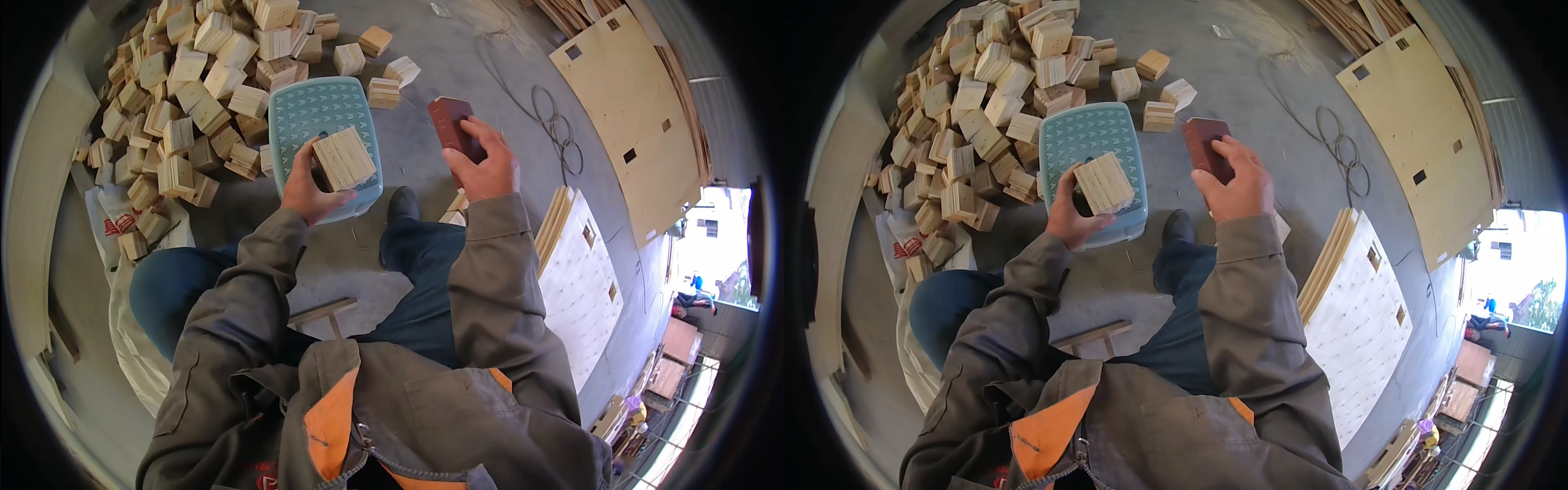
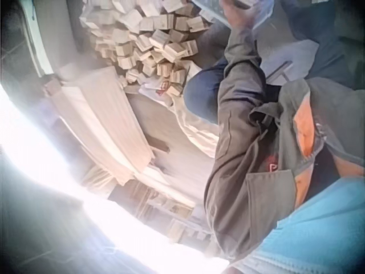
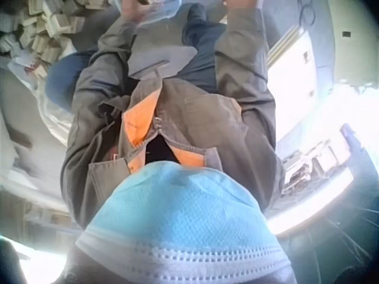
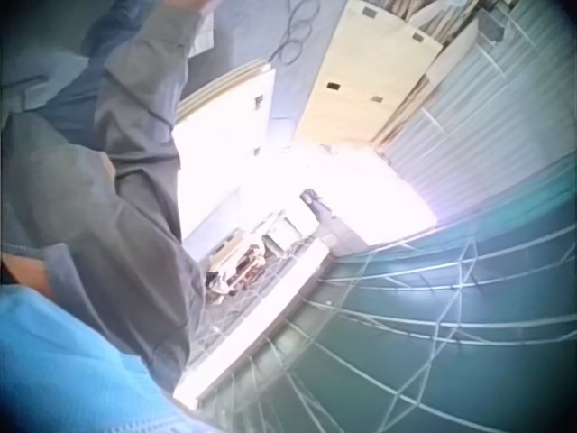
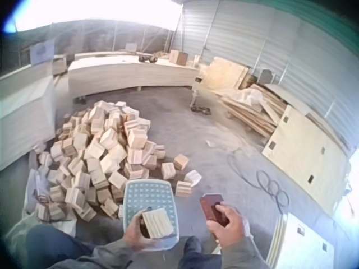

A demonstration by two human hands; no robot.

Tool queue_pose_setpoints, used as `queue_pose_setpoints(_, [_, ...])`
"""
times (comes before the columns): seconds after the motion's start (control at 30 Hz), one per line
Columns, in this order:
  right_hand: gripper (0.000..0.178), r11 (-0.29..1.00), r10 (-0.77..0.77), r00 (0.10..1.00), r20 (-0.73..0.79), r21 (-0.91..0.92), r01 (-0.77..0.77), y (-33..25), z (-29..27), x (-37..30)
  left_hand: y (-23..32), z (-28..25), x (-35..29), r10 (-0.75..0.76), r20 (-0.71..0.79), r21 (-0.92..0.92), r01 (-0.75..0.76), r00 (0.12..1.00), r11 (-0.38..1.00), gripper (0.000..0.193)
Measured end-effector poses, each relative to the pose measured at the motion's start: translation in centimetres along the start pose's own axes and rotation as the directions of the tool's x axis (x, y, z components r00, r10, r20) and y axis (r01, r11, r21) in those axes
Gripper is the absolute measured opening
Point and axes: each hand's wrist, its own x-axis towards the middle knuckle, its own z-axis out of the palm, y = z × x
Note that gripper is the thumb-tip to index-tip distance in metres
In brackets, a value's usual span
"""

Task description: The person sits on the floor and sands small wooden blocks using a sanding block. They pick up blocks from a pile, sand them on a small stool, and place the finished pieces into a nearby stack.

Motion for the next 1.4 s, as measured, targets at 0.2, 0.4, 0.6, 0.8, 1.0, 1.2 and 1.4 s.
queue_pose_setpoints(0.2, [0.054,0.999,-0.031,0.998,0.047,0.01,0.031,-1.1,-0.3,0.0,-1.8,-0.2,0.6,0.044,0.034,0.004,-0.044,0.998,0.999,0.108])
queue_pose_setpoints(0.4, [0.055,1.0,-0.013,0.998,0.061,0.017,0.012,-0.7,-1.0,-0.3,1.7,-0.3,1.6,0.35,0.032,0.355,-0.338,0.936,0.871,0.104])
queue_pose_setpoints(0.6, [0.057,0.999,-0.021,0.997,0.07,0.029,0.019,-0.1,-1.7,-0.3,1.2,-0.8,1.6,0.305,0.011,0.508,-0.268,0.952,0.819,0.111])
queue_pose_setpoints(0.8, [0.057,0.999,0.003,0.995,0.102,0.041,-0.008,-0.2,-1.6,-0.5,0.5,-0.4,0.2,0.297,0.05,0.456,-0.286,0.954,0.843,0.115])
queue_pose_setpoints(1.0, [0.058,1.0,0.004,0.993,0.122,0.017,-0.006,-0.5,-1.3,-0.6,-0.6,-0.2,-1.4,0.377,0.094,0.454,-0.377,0.921,0.807,0.1])
queue_pose_setpoints(1.2, [0.058,1.0,0.01,0.99,0.14,-0.031,-0.005,-0.6,-1.3,-0.8,-1.0,0.2,-2.7,0.394,0.139,0.442,-0.413,0.909,0.796,0.091])
queue_pose_setpoints(1.4, [0.057,0.997,0.011,0.988,0.152,-0.071,0.0,-0.3,-1.2,-1.1,0.8,-0.1,-2.1,0.289,0.048,0.397,-0.284,0.956,0.873,0.119])
